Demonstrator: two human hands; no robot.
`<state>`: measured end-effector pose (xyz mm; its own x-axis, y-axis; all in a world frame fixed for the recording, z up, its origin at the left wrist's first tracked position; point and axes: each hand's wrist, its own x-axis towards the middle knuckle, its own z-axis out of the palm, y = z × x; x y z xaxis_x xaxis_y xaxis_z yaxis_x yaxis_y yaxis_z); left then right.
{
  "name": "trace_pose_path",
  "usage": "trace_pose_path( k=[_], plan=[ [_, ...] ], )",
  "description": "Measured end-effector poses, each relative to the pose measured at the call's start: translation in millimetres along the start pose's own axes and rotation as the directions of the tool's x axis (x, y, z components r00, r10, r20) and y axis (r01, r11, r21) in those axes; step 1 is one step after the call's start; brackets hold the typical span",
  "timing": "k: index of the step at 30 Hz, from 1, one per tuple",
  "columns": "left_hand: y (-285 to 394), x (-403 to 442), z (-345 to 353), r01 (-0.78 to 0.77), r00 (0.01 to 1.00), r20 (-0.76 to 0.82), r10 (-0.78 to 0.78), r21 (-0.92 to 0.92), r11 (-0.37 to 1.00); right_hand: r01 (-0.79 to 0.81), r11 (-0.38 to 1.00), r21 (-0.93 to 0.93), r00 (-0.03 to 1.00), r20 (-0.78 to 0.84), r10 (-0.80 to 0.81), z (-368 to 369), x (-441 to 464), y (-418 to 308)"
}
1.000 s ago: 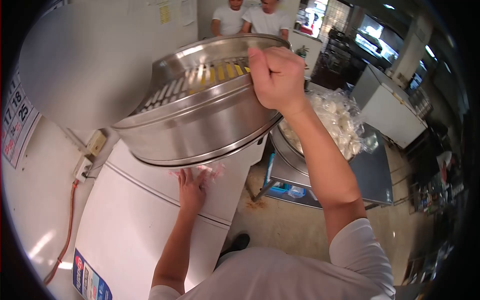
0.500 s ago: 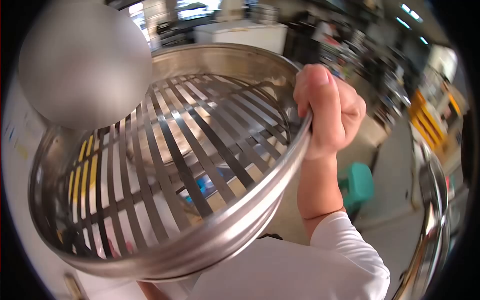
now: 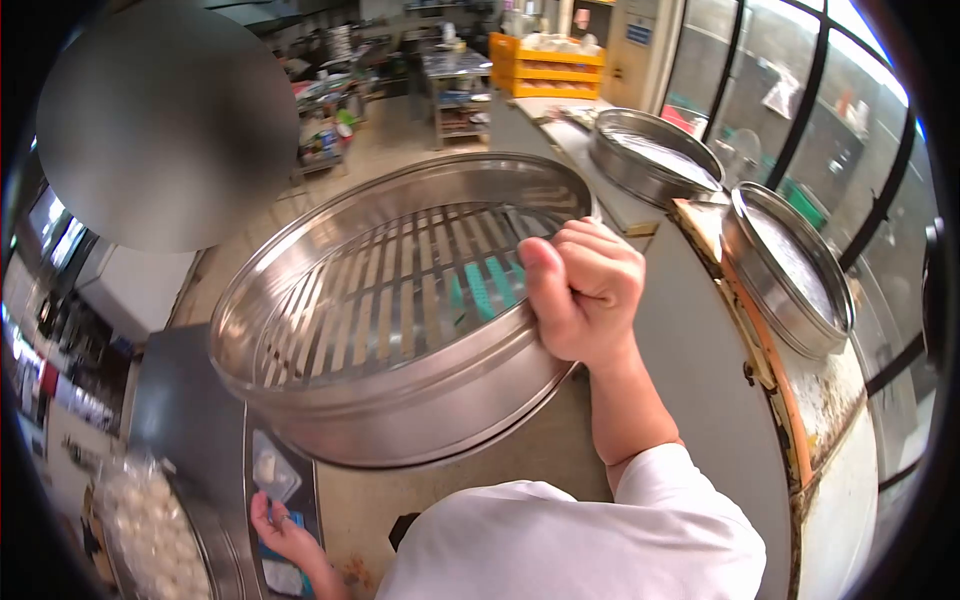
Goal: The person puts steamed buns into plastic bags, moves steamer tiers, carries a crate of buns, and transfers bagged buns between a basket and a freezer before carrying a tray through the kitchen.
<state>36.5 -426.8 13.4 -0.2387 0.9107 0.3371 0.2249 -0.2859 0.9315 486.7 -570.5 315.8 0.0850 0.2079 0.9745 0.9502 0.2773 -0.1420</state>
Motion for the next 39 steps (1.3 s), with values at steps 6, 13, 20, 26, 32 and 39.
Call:
trace_pose_path(
  k=[6,13,20,26,32,39],
  plan=[
    [-26.2,63.9,152.6,0.089,0.964,0.264,-0.044,-0.160,0.983,-0.106,0.927,-0.359,0.980,-0.195,0.036,-33.4,12.9,72.0],
    [-47.7,167.8,366.9,0.153,0.792,0.611,0.015,-0.222,0.963,-0.315,0.726,-0.611,0.871,-0.489,-0.034,-57.9,48.3,97.8],
    [50.9,183.2,568.1,0.139,0.503,0.830,0.240,-0.352,0.926,-0.394,0.437,-0.808,0.756,-0.556,-0.345,-110.1,72.7,34.4],
    [98.8,72.7,639.6,0.242,0.240,0.899,0.366,-0.421,0.874,-0.632,-0.103,-0.768,0.667,-0.471,-0.577,-148.3,39.1,-63.5],
    [140.2,-56.0,635.0,0.284,-0.070,0.896,0.439,-0.404,0.870,-0.515,-0.635,-0.576,0.850,-0.244,-0.467,-230.3,-10.6,-127.7],
    [188.9,-157.7,624.5,0.278,-0.177,0.866,0.467,-0.411,0.868,-0.461,-0.871,-0.171,0.840,-0.401,-0.366,-378.1,-80.6,-141.1]
  ],
)
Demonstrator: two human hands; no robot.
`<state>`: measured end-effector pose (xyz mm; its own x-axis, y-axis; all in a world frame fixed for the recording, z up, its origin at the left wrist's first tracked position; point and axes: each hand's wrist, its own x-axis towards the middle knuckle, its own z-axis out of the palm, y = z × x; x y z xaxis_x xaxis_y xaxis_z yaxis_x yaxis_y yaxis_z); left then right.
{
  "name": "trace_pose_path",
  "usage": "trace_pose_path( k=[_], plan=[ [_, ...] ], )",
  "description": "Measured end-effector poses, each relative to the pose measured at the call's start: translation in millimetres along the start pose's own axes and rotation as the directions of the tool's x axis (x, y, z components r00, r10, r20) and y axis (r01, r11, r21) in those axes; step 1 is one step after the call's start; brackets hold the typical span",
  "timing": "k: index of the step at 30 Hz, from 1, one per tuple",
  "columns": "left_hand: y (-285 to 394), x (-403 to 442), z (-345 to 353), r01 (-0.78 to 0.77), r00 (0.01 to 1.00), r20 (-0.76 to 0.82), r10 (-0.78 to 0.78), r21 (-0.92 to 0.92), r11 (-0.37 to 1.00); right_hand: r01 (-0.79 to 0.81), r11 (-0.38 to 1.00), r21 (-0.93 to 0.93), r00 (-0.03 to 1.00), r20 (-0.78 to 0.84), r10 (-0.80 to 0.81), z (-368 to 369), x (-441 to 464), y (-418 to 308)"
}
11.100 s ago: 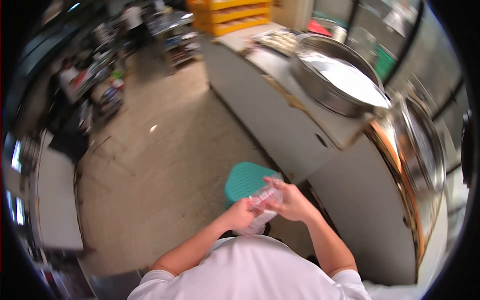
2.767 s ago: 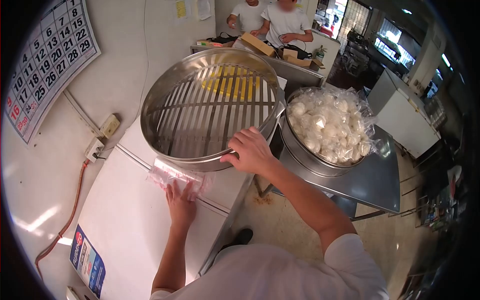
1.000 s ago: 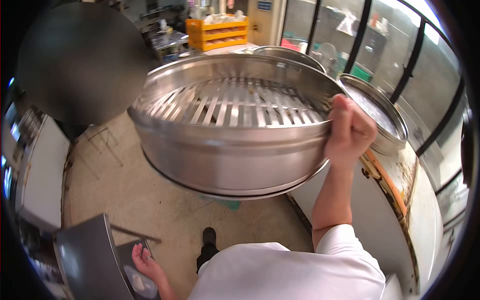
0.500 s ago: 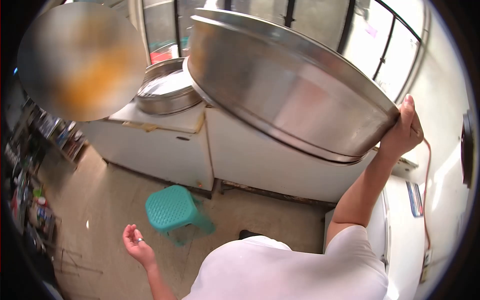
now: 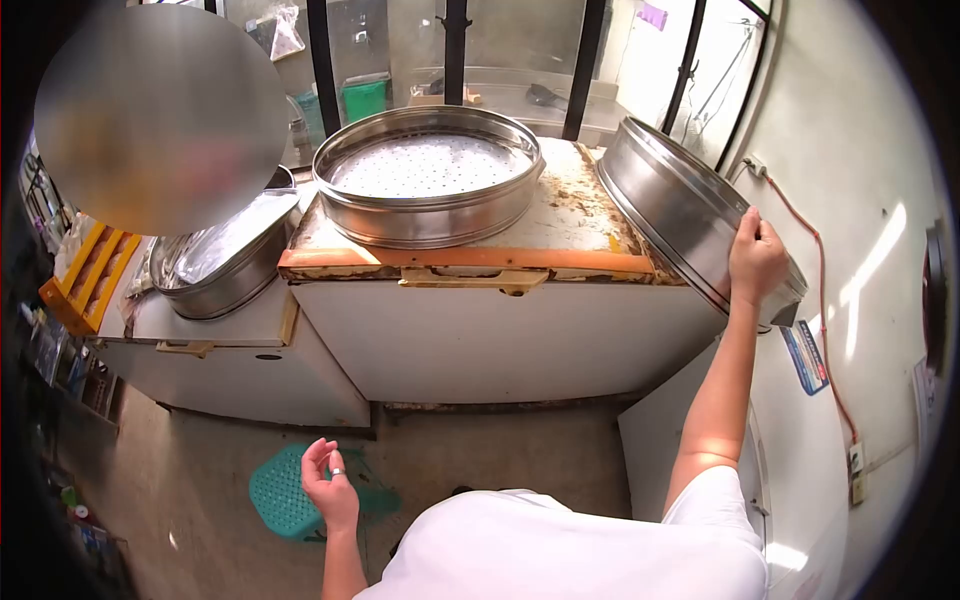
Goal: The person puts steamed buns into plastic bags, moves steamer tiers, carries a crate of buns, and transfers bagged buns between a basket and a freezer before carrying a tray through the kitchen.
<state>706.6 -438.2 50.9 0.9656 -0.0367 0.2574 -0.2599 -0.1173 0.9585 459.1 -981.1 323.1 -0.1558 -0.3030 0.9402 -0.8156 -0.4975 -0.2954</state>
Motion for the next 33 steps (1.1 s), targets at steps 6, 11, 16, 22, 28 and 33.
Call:
trace_pose_path(
  k=[6,11,16,22,28,33],
  plan=[
    [19.2,10.6,54.3,0.011,0.998,0.060,-0.010,-0.013,1.000,0.349,0.936,-0.036,0.936,-0.042,-0.351,126.1,-47.5,27.6],
    [18.9,38.5,55.4,-0.101,0.995,0.032,0.097,0.129,0.987,0.205,0.976,0.079,0.957,0.194,-0.217,204.0,-81.9,42.9],
    [18.7,106.4,34.2,-0.189,0.978,-0.050,0.203,0.207,0.960,0.078,0.982,0.173,0.943,0.308,-0.129,206.3,-78.2,11.8],
    [5.3,250.5,-0.3,0.208,0.972,-0.030,-0.232,-0.348,0.914,-0.358,0.493,0.793,0.859,0.487,-0.159,74.8,-144.8,-232.5],
    [-7.3,428.5,-4.9,0.380,0.876,0.146,-0.459,-0.795,0.473,-0.305,0.194,0.932,0.404,0.311,-0.860,14.3,-293.2,-465.8],
    [-4.3,472.5,-13.2,0.246,0.900,-0.034,-0.435,-0.785,0.569,-0.130,0.140,0.982,0.357,0.178,-0.917,30.4,-368.8,-591.0]
  ],
)
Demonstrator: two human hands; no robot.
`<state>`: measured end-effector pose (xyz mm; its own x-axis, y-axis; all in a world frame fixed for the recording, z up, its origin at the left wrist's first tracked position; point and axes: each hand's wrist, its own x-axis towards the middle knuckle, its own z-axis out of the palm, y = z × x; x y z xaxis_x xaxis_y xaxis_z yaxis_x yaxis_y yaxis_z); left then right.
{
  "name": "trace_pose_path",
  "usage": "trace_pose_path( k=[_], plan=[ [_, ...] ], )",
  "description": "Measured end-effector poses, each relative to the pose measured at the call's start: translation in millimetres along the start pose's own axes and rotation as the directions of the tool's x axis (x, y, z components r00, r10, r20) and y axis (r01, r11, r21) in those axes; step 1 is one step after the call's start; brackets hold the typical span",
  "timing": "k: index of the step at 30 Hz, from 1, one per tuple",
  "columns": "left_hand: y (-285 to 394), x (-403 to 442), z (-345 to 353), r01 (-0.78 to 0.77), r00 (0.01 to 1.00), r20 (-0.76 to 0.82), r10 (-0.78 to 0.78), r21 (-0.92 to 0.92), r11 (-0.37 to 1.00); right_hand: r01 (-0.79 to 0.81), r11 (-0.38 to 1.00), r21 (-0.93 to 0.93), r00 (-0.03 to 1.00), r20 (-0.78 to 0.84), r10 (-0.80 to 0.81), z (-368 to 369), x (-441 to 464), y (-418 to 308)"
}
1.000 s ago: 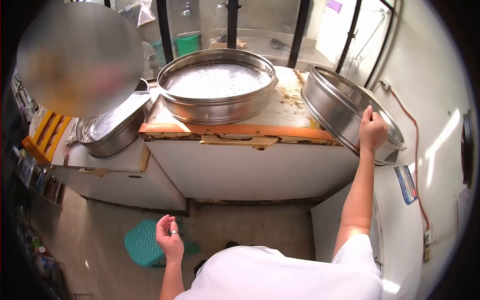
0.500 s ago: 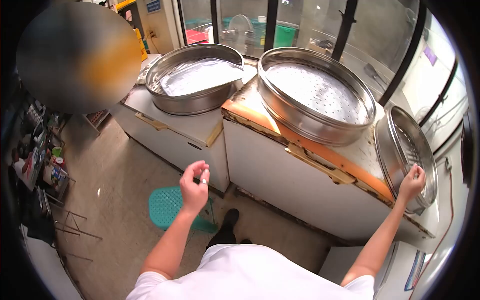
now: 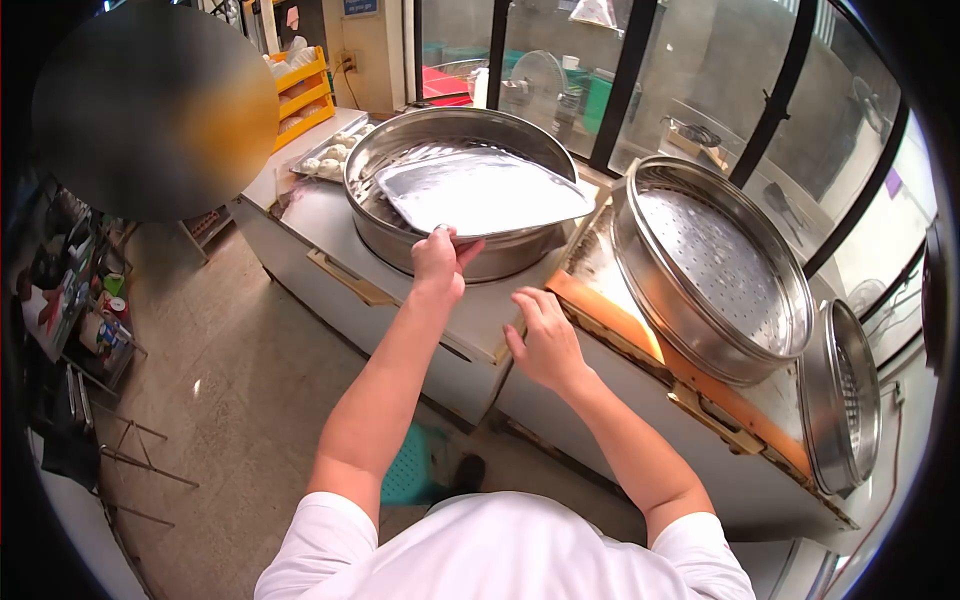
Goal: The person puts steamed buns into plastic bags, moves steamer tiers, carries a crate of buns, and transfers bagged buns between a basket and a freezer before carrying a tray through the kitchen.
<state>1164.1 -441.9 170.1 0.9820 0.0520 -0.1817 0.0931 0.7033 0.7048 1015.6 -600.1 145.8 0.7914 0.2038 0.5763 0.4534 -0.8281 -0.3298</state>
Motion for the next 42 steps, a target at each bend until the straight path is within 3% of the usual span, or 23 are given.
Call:
trace_pose_path(
  k=[5,8,9,12,13,15,20,24,26,29,34,35,36,38,39,40,42],
  plan=[
    [79.8,-9.2,7.3,-0.046,0.983,0.159,0.096,-0.290,0.956,0.190,0.949,-0.251,0.950,-0.199,-0.243,40.1,90.7,8.2],
    [135.9,-16.8,-1.7,-0.144,0.950,0.213,0.227,-0.344,0.928,0.106,0.950,-0.293,0.994,0.060,-0.093,78.2,122.5,35.4],
    [154.0,-20.7,-11.2,-0.177,0.937,0.228,0.265,-0.346,0.922,0.100,0.970,-0.224,0.993,0.085,-0.082,90.0,129.3,48.1],
    [199.5,-37.8,-55.5,-0.341,0.891,0.170,0.421,-0.363,0.867,0.155,0.974,-0.166,0.987,-0.006,-0.158,100.5,136.1,61.5],
    [212.5,-44.4,-78.6,-0.371,0.872,0.169,0.460,-0.386,0.844,0.211,0.961,-0.178,0.961,-0.142,-0.238,98.5,141.0,59.7],
    [234.8,-65.6,-122.0,-0.440,0.832,0.141,0.536,-0.421,0.793,0.165,0.963,-0.213,0.941,-0.257,-0.218,81.4,162.5,46.9],
    [243.2,-112.9,-193.1,-0.691,0.722,-0.152,0.675,-0.099,0.716,0.115,0.942,-0.316,0.832,-0.487,-0.265,5.9,260.4,41.4],
    [224.5,-126.5,-234.3,-0.736,0.616,-0.326,0.717,0.087,0.671,-0.079,0.992,-0.103,0.833,-0.553,0.009,-60.9,287.8,43.5],
    [211.4,-127.4,-256.6,-0.710,0.591,-0.383,0.710,0.170,0.683,-0.048,0.997,-0.066,0.752,-0.659,-0.008,-90.1,286.2,52.8],
    [183.5,-131.7,-252.9,-0.690,0.579,-0.435,0.690,0.191,0.699,-0.009,0.991,0.135,0.650,-0.752,0.109,-149.0,268.1,42.1],
    [129.0,-131.2,-193.8,-0.583,0.755,-0.343,0.559,0.041,0.812,-0.006,0.985,0.170,0.433,-0.888,0.156,-277.4,208.1,36.2],
    [118.0,-130.9,-178.2,-0.553,0.788,-0.318,0.527,0.008,0.833,-0.001,0.964,0.266,0.403,-0.882,0.244,-310.4,190.6,55.7],
    [105.6,-129.5,-162.3,-0.514,0.826,-0.284,0.487,-0.027,0.857,0.161,0.940,0.301,0.365,-0.903,0.227,-330.5,172.9,40.9],
    [72.9,-108.8,-151.9,-0.475,0.867,-0.224,0.445,-0.100,0.874,0.174,0.974,0.143,0.319,-0.944,0.082,-387.6,124.6,53.7],
    [59.3,-98.2,-152.6,-0.412,0.906,-0.151,0.395,-0.104,0.905,0.105,0.992,0.074,0.272,-0.961,0.043,-417.2,98.1,57.6],
    [44.2,-91.4,-143.1,-0.381,0.923,-0.105,0.369,-0.141,0.914,-0.124,0.982,-0.144,0.265,-0.958,-0.107,-447.6,65.8,59.6],
    [17.6,-92.3,-114.6,-0.335,0.942,-0.026,0.334,-0.144,0.931,0.112,0.970,-0.218,0.560,-0.792,-0.243,-493.3,-22.0,50.1]
  ],
)
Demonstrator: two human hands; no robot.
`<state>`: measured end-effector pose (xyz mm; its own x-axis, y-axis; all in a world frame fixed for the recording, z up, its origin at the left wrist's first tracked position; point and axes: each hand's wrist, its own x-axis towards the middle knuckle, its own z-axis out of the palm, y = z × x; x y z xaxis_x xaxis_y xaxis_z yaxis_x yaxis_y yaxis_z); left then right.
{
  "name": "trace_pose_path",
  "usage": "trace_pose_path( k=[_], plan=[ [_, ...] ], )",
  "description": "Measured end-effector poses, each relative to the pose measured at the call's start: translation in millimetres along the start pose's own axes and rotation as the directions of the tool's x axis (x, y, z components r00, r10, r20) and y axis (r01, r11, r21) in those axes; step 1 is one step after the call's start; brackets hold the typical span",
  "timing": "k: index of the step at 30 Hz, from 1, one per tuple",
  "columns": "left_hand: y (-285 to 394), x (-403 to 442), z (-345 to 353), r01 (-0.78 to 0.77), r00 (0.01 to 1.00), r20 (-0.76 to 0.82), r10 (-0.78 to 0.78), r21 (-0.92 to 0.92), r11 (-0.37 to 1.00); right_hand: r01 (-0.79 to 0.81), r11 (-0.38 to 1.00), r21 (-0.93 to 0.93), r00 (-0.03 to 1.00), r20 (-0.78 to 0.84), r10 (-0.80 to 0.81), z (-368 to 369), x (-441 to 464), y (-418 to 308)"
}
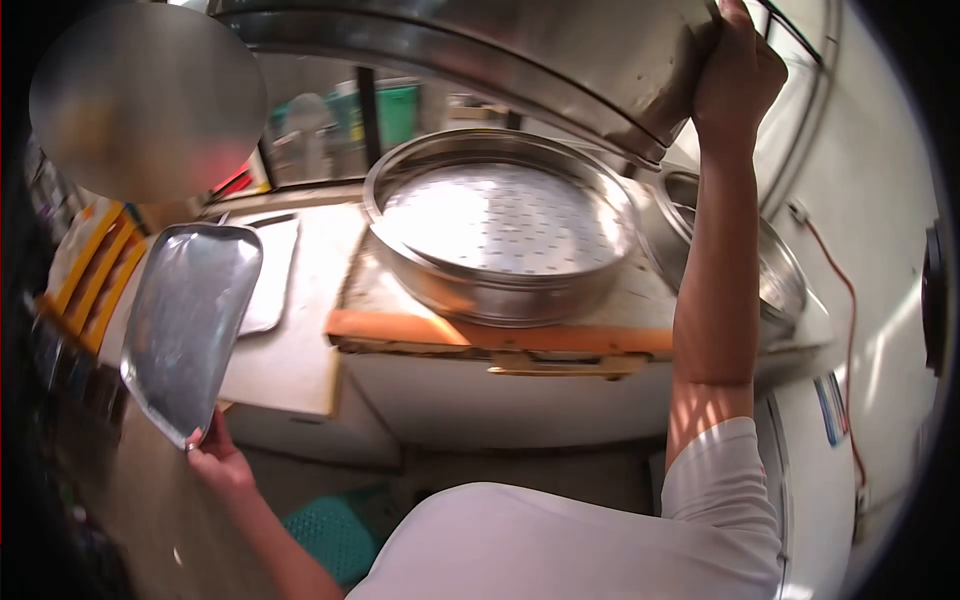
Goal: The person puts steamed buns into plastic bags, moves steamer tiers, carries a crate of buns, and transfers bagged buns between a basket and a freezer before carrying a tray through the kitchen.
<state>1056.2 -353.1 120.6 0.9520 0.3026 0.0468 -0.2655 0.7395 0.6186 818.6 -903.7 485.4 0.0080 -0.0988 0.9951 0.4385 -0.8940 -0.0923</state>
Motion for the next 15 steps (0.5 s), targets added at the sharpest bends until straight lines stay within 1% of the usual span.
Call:
trace_pose_path(
  k=[1,2,4,5,6,8,10,11,14,15],
  plan=[
    [-2.3,-14.4,15.6,0.030,0.999,0.018,-0.030,0.008,1.000,-0.028,0.978,-0.204,0.981,-0.193,-0.013,-15.7,5.1,-4.1],
    [-12.3,-22.9,28.5,0.054,0.998,0.031,-0.054,0.016,0.998,-0.129,0.918,-0.375,0.925,-0.379,-0.025,-31.7,10.1,-8.6],
    [-30.6,-46.6,60.8,0.078,0.993,0.082,-0.079,0.020,0.997,-0.160,0.853,-0.498,0.969,-0.246,0.038,-99.9,-1.6,-8.9],
    [-37.7,-59.8,73.9,0.085,0.991,0.102,-0.087,0.026,0.996,-0.143,0.828,-0.541,0.959,-0.281,-0.018,-119.6,-10.4,-8.9],
    [-43.9,-70.7,86.5,0.092,0.986,0.136,-0.093,0.009,0.996,-0.159,0.775,-0.612,0.965,-0.261,-0.007,-147.4,-19.8,-8.6],
    [-60.4,-90.7,110.2,0.107,0.976,0.197,-0.097,-0.040,0.993,-0.175,0.696,-0.697,0.970,-0.245,-0.001,-190.8,-38.8,-8.7],
    [-76.8,-111.1,136.7,0.161,0.959,0.246,-0.145,-0.049,0.986,-0.134,0.600,-0.788,0.984,-0.177,-0.012,-237.5,-59.1,1.0],
    [-85.2,-122.3,149.1,0.184,0.950,0.265,-0.164,-0.052,0.982,-0.134,0.580,-0.804,0.987,-0.161,0.005,-255.0,-69.0,2.9],
    [-112.8,-154.1,184.9,0.251,0.915,0.335,-0.226,-0.032,0.968,-0.067,0.498,-0.865,0.995,-0.098,-0.036,-302.9,-98.5,20.4],
    [-120.2,-163.6,195.4,0.263,0.905,0.351,-0.240,-0.021,0.964,-0.008,0.469,-0.883,0.998,-0.037,-0.053,-312.7,-105.6,25.3]
  ],
)
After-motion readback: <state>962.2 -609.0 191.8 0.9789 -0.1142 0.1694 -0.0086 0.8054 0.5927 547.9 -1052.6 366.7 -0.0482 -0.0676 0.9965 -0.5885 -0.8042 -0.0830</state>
